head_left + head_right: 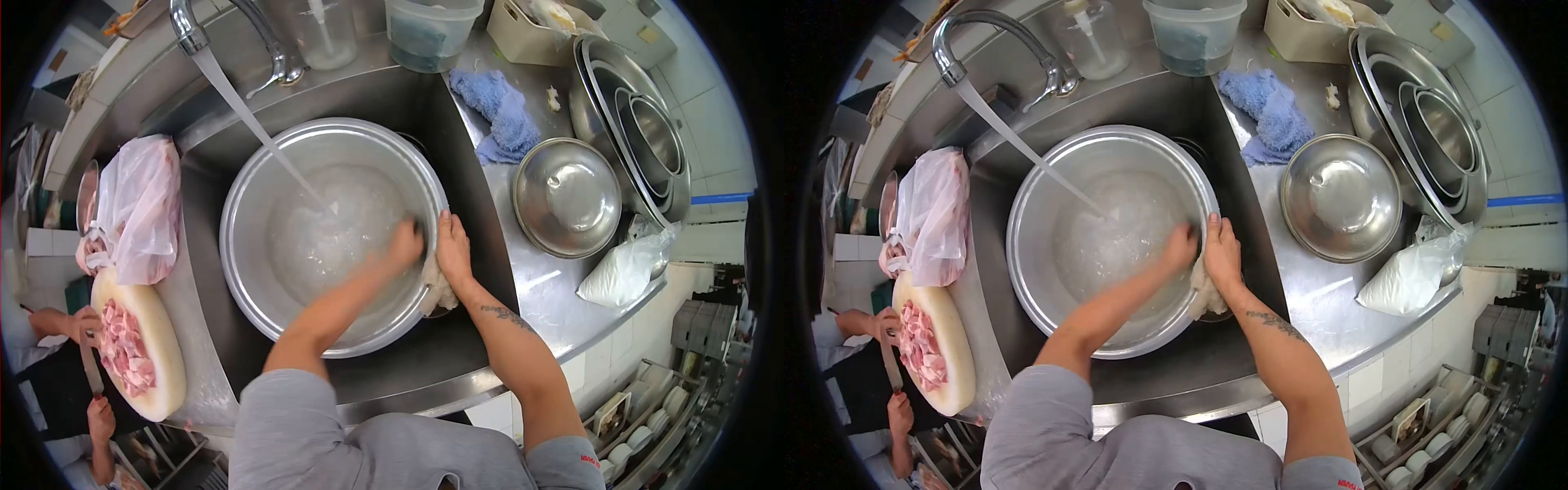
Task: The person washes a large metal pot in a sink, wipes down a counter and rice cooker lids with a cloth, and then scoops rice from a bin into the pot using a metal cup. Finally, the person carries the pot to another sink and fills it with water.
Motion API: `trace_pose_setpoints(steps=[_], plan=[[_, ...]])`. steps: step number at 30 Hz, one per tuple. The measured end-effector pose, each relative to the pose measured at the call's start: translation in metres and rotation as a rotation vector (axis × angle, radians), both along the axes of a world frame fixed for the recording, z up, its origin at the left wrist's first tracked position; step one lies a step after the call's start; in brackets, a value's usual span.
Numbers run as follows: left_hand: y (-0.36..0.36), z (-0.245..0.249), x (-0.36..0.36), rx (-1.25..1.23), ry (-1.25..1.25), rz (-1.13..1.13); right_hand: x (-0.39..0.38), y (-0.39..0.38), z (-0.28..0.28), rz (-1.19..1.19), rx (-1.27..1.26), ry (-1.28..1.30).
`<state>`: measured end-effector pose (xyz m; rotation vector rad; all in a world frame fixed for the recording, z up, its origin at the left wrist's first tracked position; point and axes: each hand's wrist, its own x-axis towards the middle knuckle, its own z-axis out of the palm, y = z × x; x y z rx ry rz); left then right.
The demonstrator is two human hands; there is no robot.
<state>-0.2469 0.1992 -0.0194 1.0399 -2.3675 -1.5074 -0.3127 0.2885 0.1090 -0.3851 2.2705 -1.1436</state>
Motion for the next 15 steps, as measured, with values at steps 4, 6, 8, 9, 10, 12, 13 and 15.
trace_pose_setpoints(steps=[4,6,8,9,10,12,13,15], plan=[[0.026,0.009,0.093,-0.609,0.097,-0.617,0.0,0.0,0.009,0.014,-0.035,-0.019],[0.008,0.006,0.087,-0.895,0.22,-0.78,0.001,0.0,-0.002,-0.036,-0.046,-0.001],[-0.017,-0.018,0.046,-0.993,0.215,-0.619,0.001,0.002,-0.014,-0.069,-0.087,0.002],[-0.041,-0.024,0.026,-1.018,0.09,-0.595,0.0,0.003,-0.018,-0.076,-0.121,-0.002],[-0.062,-0.028,0.008,-1.041,-0.034,-0.566,0.0,0.003,-0.02,-0.081,-0.155,-0.004],[-0.11,-0.031,0.004,-1.013,-0.006,-0.46,0.001,0.001,-0.007,-0.085,-0.157,-0.008],[-0.13,-0.019,0.009,-1.016,-0.198,-0.403,0.003,0.001,-0.003,-0.09,-0.16,-0.013],[-0.169,-0.01,0.04,-1.009,-0.383,-0.307,0.002,0.001,-0.011,-0.079,-0.166,-0.026]])
